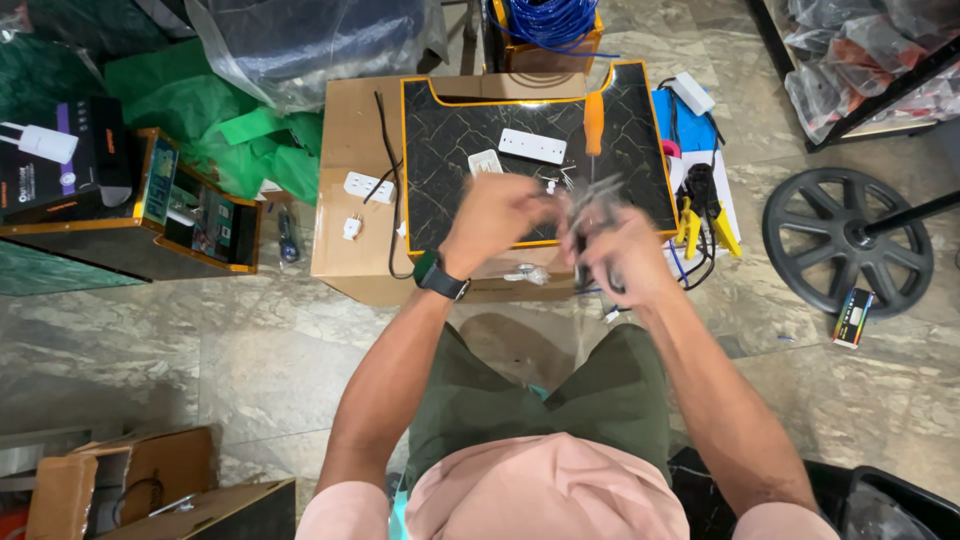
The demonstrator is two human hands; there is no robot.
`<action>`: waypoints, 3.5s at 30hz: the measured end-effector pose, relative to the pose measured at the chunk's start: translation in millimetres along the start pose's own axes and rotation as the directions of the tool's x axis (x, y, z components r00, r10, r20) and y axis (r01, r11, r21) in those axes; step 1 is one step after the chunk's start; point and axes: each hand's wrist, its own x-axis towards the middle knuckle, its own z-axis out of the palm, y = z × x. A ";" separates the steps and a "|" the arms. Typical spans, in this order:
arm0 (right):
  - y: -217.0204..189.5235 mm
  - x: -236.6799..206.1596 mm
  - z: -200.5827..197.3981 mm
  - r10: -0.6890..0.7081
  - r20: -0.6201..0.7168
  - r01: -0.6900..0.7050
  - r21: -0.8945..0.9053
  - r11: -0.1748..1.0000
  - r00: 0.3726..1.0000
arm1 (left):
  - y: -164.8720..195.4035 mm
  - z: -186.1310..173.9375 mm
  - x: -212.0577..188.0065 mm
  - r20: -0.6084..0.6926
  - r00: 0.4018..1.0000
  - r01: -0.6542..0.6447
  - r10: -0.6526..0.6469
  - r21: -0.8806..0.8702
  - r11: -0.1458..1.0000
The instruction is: The person sits at a small table and uses a screwdriver to unscrew and open a white power strip, removing its screws and top cover. They then pick up a black cable and use pliers to work on the wire ends, handling the strip's internal components.
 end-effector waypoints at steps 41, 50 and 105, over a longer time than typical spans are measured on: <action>-15.5 -7.5 2.9 -0.091 -0.021 0.080 -0.310 0.947 0.996 | 58.9 11.4 13.4 -0.220 0.970 0.075 -0.102 -0.128 0.989; -11.8 -10.0 7.1 -0.092 0.006 0.089 -0.341 0.936 0.996 | 61.9 11.9 12.3 -0.214 0.970 0.084 -0.112 -0.138 0.987; -12.9 1.7 -14.2 -0.149 -0.003 0.146 -0.191 0.971 0.989 | 28.3 5.3 7.1 -0.083 0.995 -0.071 0.059 -0.153 0.986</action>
